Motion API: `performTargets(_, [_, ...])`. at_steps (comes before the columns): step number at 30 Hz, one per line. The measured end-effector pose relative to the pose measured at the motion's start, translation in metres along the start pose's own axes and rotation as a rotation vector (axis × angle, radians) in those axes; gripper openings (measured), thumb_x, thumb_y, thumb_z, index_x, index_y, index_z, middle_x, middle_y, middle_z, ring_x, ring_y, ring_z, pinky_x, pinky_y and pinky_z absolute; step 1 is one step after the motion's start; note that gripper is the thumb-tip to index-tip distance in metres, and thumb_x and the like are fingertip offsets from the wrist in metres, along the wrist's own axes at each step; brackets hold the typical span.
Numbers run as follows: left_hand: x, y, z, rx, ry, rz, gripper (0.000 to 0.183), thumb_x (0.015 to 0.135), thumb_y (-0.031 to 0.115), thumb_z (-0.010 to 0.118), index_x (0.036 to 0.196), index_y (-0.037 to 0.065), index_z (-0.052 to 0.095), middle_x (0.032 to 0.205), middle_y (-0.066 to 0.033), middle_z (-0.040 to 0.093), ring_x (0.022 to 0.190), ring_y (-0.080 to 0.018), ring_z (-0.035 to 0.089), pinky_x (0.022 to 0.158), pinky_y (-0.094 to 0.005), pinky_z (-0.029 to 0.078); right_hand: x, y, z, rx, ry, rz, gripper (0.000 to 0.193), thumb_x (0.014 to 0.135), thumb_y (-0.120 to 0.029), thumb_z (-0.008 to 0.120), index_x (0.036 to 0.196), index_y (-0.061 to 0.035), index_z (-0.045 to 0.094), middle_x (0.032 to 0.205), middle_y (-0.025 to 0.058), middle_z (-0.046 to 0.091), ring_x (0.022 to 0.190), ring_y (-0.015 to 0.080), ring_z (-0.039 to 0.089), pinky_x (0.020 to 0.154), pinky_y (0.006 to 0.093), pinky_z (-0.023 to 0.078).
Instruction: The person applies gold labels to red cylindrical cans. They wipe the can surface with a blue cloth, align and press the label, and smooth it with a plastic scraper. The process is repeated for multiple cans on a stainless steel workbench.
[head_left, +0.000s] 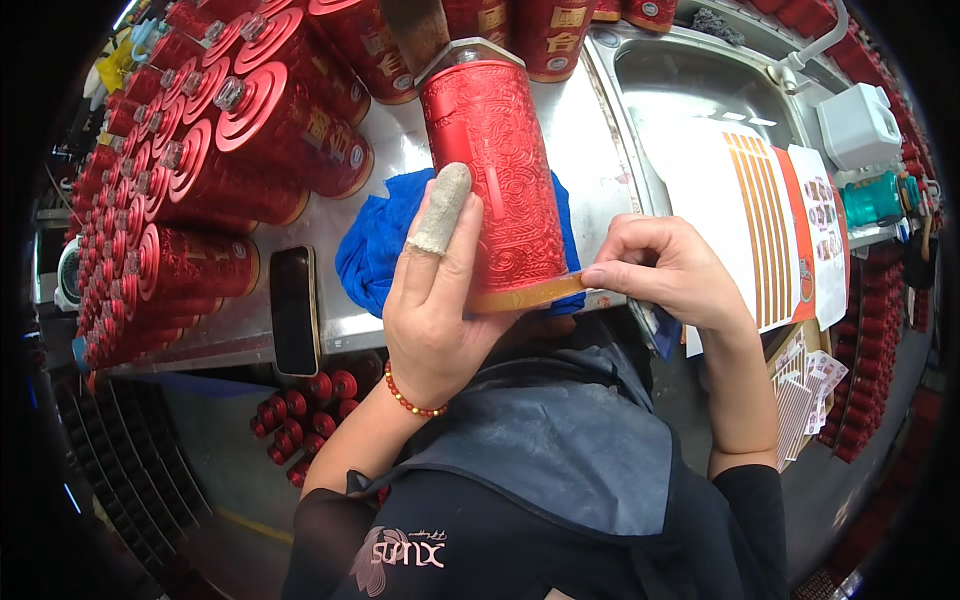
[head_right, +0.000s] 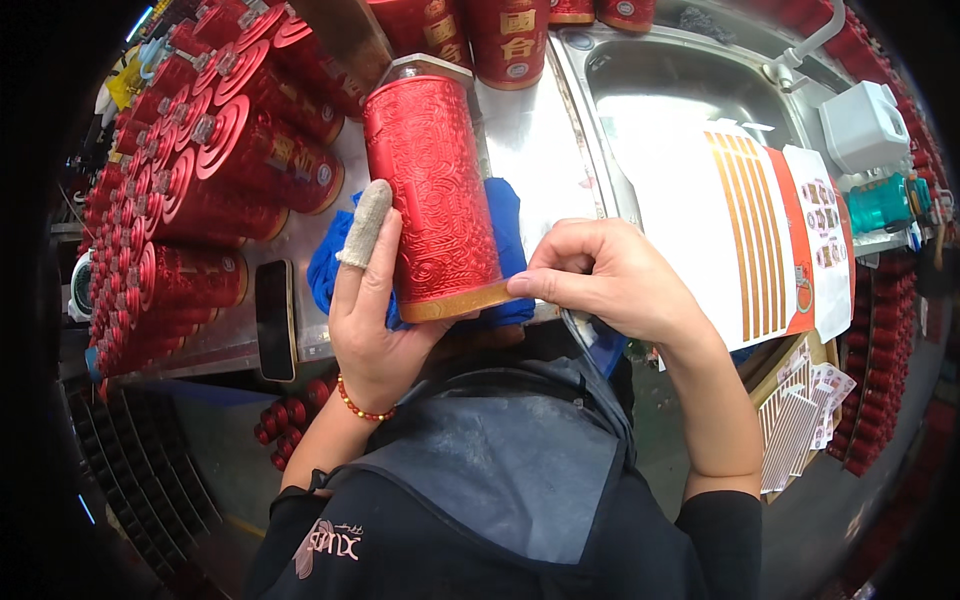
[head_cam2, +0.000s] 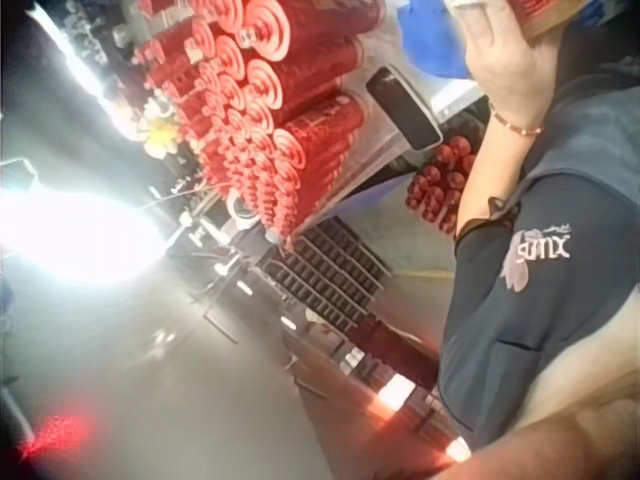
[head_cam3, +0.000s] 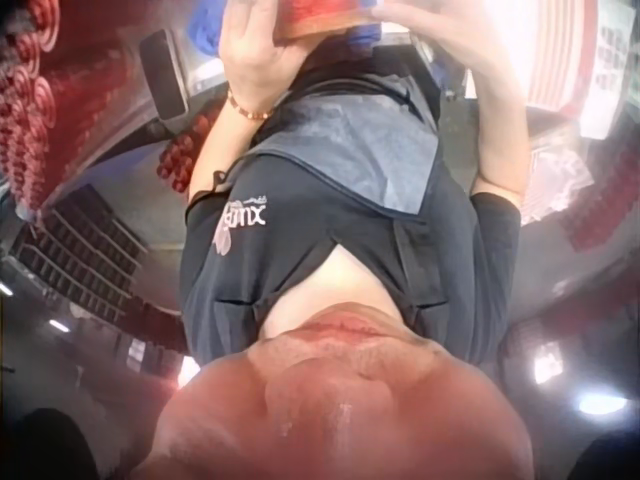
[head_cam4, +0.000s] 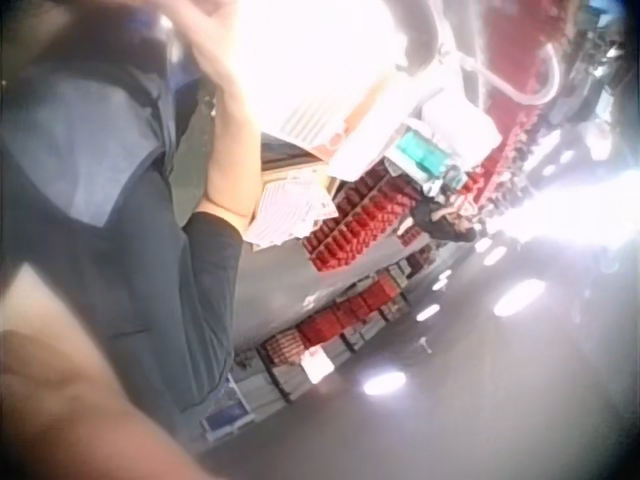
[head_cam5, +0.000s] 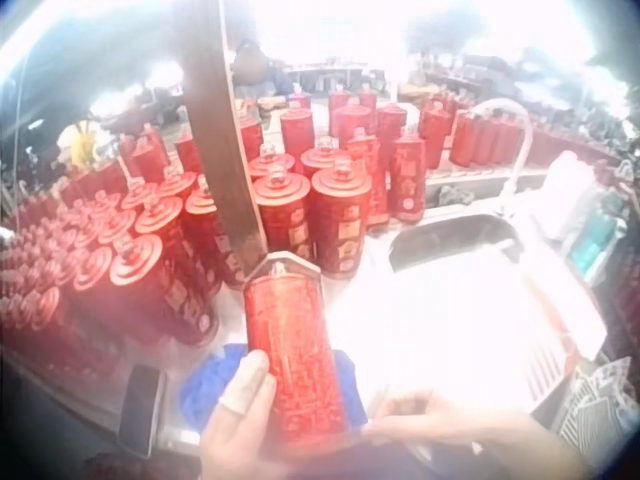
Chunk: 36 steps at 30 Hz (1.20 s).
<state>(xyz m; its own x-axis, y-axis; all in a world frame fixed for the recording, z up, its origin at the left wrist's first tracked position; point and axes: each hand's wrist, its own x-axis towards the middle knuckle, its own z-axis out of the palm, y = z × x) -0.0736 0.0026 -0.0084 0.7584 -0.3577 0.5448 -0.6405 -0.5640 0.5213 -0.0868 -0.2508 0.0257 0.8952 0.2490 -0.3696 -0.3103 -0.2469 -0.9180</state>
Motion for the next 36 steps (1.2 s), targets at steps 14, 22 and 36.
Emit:
performTargets(14, [0.003, 0.000, -0.014, -0.220, -0.133, -0.102, 0.082, 0.093, 0.024, 0.075, 0.156, -0.007, 0.034, 0.162, -0.0298, 0.033, 0.150, -0.0434, 0.035, 0.121, -0.0450, 0.029, 0.001, -0.001, -0.004, 0.031, -0.053, 0.039, 0.021, 0.091, -0.019, 0.082, 0.081, -0.0025, 0.072, 0.073, -0.0057, 0.056, 0.063, 0.0016, 0.044, 0.058, 0.0217, 0.032])
performTargets(22, [0.002, 0.002, -0.010, -0.121, -0.146, -0.061, 0.094, 0.089, 0.033, 0.080, 0.158, -0.007, 0.030, 0.162, -0.0303, 0.032, 0.150, -0.0440, 0.034, 0.122, -0.0475, 0.029, 0.014, 0.009, 0.003, 0.077, -0.102, 0.047, 0.021, 0.092, -0.019, 0.081, 0.085, -0.0016, 0.071, 0.073, -0.0046, 0.060, 0.067, 0.0023, 0.053, 0.060, 0.0202, 0.042])
performTargets(36, [-0.007, -0.010, -0.012, -0.056, -0.183, -0.021, 0.116, 0.074, 0.044, 0.090, 0.157, -0.009, 0.030, 0.161, -0.0299, 0.034, 0.148, -0.0443, 0.038, 0.121, -0.0462, 0.034, 0.009, 0.003, 0.004, 0.134, -0.101, -0.013, 0.017, 0.090, -0.013, 0.083, 0.084, -0.0014, 0.071, 0.077, -0.0036, 0.061, 0.068, 0.0023, 0.056, 0.061, 0.0197, 0.043])
